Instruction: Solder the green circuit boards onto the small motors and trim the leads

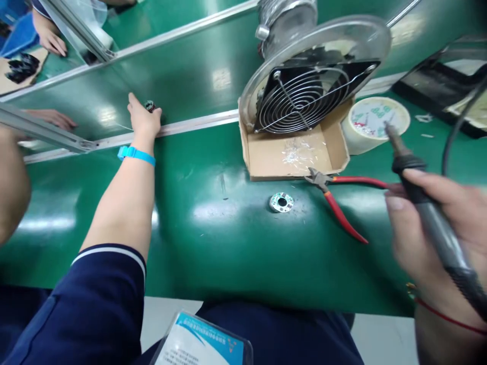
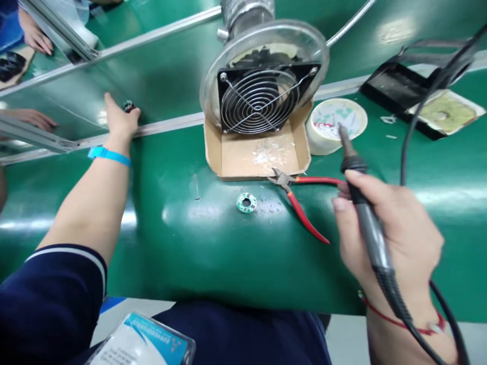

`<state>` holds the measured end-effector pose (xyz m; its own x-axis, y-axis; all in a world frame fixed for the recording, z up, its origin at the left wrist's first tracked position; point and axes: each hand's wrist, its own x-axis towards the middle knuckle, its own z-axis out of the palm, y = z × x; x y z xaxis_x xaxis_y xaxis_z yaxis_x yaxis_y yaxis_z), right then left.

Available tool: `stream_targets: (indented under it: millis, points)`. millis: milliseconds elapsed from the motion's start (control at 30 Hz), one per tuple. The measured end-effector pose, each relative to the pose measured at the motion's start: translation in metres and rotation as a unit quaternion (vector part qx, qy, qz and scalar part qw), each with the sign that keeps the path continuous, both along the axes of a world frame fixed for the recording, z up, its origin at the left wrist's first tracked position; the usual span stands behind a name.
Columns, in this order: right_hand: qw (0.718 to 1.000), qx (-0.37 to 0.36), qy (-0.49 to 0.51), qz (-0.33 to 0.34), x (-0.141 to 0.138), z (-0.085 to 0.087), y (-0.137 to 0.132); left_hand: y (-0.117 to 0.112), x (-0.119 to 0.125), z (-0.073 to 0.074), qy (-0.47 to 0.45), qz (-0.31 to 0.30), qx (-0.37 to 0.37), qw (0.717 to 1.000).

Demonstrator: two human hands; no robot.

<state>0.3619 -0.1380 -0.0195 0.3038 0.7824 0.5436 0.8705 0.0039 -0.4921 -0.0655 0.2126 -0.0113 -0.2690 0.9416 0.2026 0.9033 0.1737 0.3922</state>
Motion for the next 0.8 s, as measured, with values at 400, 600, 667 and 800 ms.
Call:
stream_targets:
  millis: [400, 600, 667, 800]
  points:
    - [0.979, -0.155, -0.077, 0.107, -0.001, -0.021, 0.01, -0.09, 0.058, -0.012, -0.119, -0.354, -0.071, 0.925]
    - [0.979, -0.171, -0.094, 0.055, 0.003, -0.024, 0.013, -0.194, 0.102, 0.006, -0.179, -0.372, 0.067, 0.908]
    - [0.982, -0.158, -0.087, 0.058, 0.003, -0.024, 0.009, -0.22, 0.118, 0.009, -0.163, -0.46, -0.007, 0.873]
    - [0.986, -0.129, -0.067, 0.084, -0.008, -0.021, -0.003, -0.247, 0.151, 0.004, -0.11, -0.557, -0.15, 0.809]
